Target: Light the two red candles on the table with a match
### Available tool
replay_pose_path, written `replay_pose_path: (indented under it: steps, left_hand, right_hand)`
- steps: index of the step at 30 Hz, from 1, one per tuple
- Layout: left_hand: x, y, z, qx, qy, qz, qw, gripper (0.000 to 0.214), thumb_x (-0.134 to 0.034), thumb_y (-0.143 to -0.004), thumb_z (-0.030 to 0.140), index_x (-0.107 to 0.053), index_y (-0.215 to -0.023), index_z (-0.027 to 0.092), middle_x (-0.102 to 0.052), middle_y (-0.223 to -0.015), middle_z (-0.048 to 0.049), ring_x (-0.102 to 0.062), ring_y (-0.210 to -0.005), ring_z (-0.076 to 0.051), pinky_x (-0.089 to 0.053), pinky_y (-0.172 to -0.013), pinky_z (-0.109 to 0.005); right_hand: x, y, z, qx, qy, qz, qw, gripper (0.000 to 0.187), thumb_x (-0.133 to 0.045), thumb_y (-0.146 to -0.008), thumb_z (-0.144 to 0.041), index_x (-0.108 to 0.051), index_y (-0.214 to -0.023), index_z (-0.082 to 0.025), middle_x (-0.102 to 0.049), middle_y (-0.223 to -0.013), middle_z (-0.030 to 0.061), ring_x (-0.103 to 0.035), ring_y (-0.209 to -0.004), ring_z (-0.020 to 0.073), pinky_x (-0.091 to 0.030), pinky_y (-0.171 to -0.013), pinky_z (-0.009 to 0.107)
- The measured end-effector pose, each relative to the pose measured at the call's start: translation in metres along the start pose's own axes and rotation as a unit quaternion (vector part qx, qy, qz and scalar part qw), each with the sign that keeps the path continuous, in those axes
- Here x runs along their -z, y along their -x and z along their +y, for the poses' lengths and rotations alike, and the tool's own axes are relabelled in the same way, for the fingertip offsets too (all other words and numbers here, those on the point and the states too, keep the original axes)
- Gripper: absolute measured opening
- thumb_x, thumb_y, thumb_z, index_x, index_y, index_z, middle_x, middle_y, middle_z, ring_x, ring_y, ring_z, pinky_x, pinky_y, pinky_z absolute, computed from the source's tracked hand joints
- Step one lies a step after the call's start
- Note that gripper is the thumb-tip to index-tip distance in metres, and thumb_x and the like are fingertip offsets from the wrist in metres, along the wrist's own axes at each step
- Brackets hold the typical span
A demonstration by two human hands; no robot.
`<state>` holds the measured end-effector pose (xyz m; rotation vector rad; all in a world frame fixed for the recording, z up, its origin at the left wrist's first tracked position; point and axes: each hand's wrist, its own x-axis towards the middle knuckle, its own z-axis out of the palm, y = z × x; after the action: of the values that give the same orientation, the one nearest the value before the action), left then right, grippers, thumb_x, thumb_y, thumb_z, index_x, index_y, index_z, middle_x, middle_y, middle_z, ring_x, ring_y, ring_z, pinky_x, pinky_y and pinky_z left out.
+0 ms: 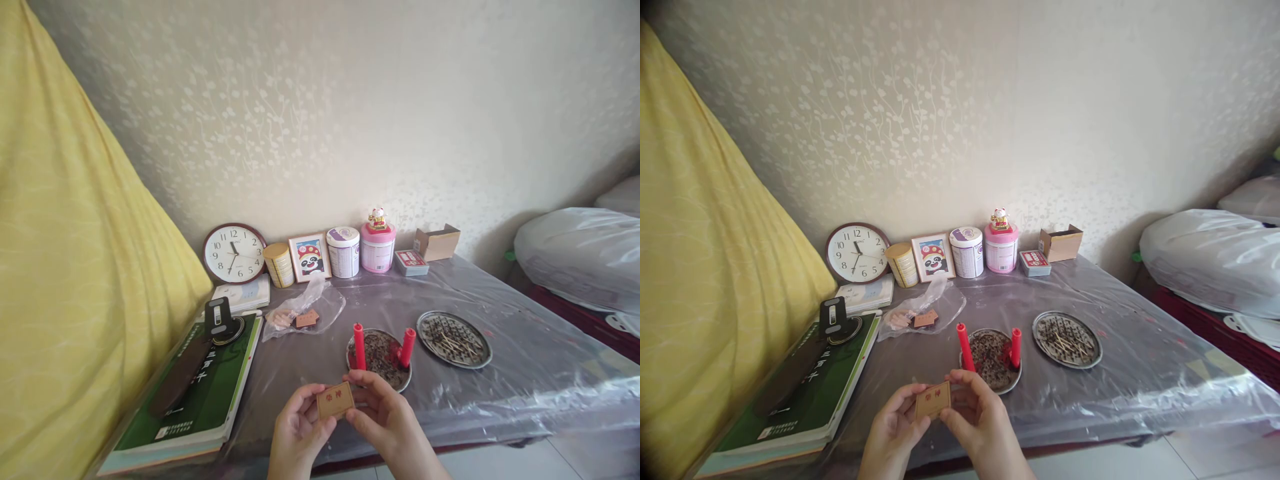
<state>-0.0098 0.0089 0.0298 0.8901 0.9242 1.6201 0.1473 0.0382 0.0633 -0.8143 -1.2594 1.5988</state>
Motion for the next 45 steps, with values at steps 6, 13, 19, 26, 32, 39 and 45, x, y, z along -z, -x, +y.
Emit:
replay_pose_path:
  steps: [6,13,19,26,32,39,45]
  left_hand:
    - [-0.004,0.001,-0.002,-0.008,0.017,0.016,1.000,0.035,-0.084,-0.060,0.023,-0.072,-0.093,0.021,-0.075,-0.093,-0.0102,-0.069,-0.088,-0.026,-0.052,-0.078,-0.033]
    - [-0.012,0.004,-0.002,-0.002,0.057,0.048,0.997,0.036,-0.086,-0.056,0.025,-0.073,-0.089,0.020,-0.076,-0.089,-0.0104,-0.069,-0.085,-0.024,-0.051,-0.076,-0.031]
    - [-0.014,0.004,-0.002,-0.008,0.052,0.063,0.997,0.034,-0.087,-0.055,0.025,-0.073,-0.086,0.020,-0.076,-0.086,-0.0097,-0.069,-0.081,-0.023,-0.051,-0.074,-0.029]
    - [-0.010,0.002,-0.003,-0.014,0.044,0.056,0.997,0.037,-0.087,-0.055,0.025,-0.073,-0.089,0.020,-0.075,-0.089,-0.0112,-0.069,-0.084,-0.025,-0.052,-0.075,-0.033]
    - [-0.007,-0.001,0.007,0.060,0.065,0.046,0.995,0.033,-0.079,-0.066,0.038,-0.075,-0.093,0.018,-0.075,-0.085,-0.0116,-0.067,-0.075,-0.022,-0.052,-0.067,-0.033]
    - [-0.007,-0.004,0.014,0.087,0.030,0.073,0.993,0.027,-0.084,-0.058,0.035,-0.077,-0.076,0.017,-0.071,-0.067,-0.0055,-0.055,-0.048,-0.012,-0.045,-0.047,-0.025]
    - [-0.003,-0.005,0.013,0.087,0.011,0.061,0.994,0.026,-0.084,-0.058,0.035,-0.075,-0.074,0.016,-0.067,-0.059,-0.0025,-0.053,-0.043,-0.011,-0.043,-0.044,-0.025]
  right_hand:
    - [-0.004,0.003,0.002,0.066,0.044,0.030,0.996,0.024,-0.072,-0.076,-0.027,-0.055,-0.092,-0.021,-0.065,-0.108,0.0094,-0.067,-0.091,0.0216,-0.054,-0.081,0.033]
    - [-0.001,0.004,0.000,0.133,0.173,0.046,0.975,0.011,-0.068,-0.080,-0.024,-0.058,-0.083,-0.020,-0.066,-0.106,0.0091,-0.067,-0.089,0.0200,-0.054,-0.080,0.028]
    - [-0.001,0.003,0.002,0.180,0.238,0.054,0.953,0.007,-0.067,-0.080,-0.023,-0.061,-0.084,-0.021,-0.067,-0.104,0.0088,-0.067,-0.093,0.0214,-0.055,-0.080,0.027]
    - [0.002,0.003,0.002,0.173,0.237,0.046,0.955,0.008,-0.068,-0.079,-0.023,-0.061,-0.081,-0.020,-0.067,-0.103,0.0092,-0.068,-0.092,0.0217,-0.056,-0.080,0.027]
    - [0.008,0.001,0.001,0.153,0.215,0.036,0.964,0.012,-0.067,-0.081,-0.021,-0.056,-0.086,-0.021,-0.064,-0.109,0.0086,-0.067,-0.095,0.0206,-0.055,-0.084,0.027]
    - [0.018,0.004,-0.003,0.123,0.271,-0.024,0.954,0.043,-0.064,-0.079,-0.012,-0.052,-0.118,-0.024,-0.064,-0.114,0.0076,-0.064,-0.103,0.0217,-0.052,-0.092,0.034]
    - [0.020,0.002,-0.004,0.157,0.358,-0.037,0.920,0.041,-0.070,-0.074,-0.013,-0.062,-0.112,-0.026,-0.063,-0.117,0.0068,-0.062,-0.106,0.0231,-0.051,-0.092,0.031]
